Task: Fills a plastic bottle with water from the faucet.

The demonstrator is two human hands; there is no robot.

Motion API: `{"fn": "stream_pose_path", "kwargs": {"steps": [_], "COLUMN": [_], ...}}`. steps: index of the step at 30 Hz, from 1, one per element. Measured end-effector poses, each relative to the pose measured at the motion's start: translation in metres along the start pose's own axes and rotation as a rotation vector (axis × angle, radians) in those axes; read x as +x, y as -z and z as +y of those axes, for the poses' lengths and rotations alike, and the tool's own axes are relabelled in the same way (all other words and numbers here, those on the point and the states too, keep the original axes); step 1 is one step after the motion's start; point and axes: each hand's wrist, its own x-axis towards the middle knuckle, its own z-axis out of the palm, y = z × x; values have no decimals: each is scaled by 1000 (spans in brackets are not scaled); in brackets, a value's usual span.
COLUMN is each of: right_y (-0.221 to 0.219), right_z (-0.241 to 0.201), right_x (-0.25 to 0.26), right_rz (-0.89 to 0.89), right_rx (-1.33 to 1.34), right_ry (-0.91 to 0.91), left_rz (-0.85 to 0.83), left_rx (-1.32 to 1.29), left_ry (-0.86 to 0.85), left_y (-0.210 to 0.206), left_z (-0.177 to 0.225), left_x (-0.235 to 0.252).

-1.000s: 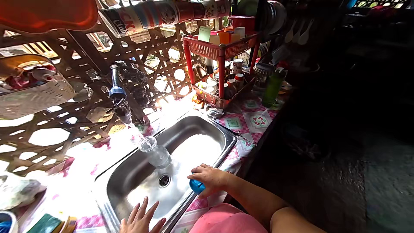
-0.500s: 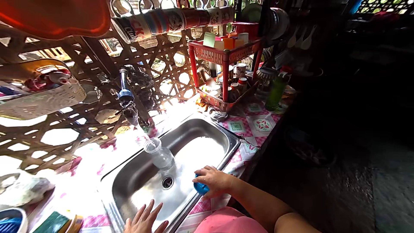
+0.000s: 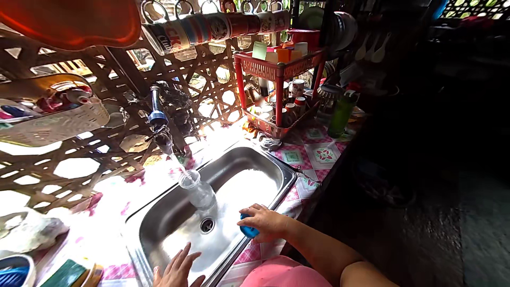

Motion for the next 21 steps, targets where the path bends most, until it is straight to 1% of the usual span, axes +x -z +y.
{"fn": "stream_pose_path", "kwargs": {"steps": [2,6,9,16,21], "right_y": [2,4,1,0,-4], "right_z": [-4,-8,-8,-13,-9], "right_x": [0,3,5,11,8], "right_rz": [-13,1,-14,-37,10], "right_rx": [-1,35,56,39,13], "right_ry": [-20,-20,-6,20,59], "left_rz": [-7,-144,-187,-175,-174], "left_rx": [-1,5,0,-8,-10], "left_ry": [22,86,99,115,103], "left_y": [2,2,0,3,2], "left_z": [0,-1,-1,0,-1], "left_x": [-1,-1,0,-1,-1]}}
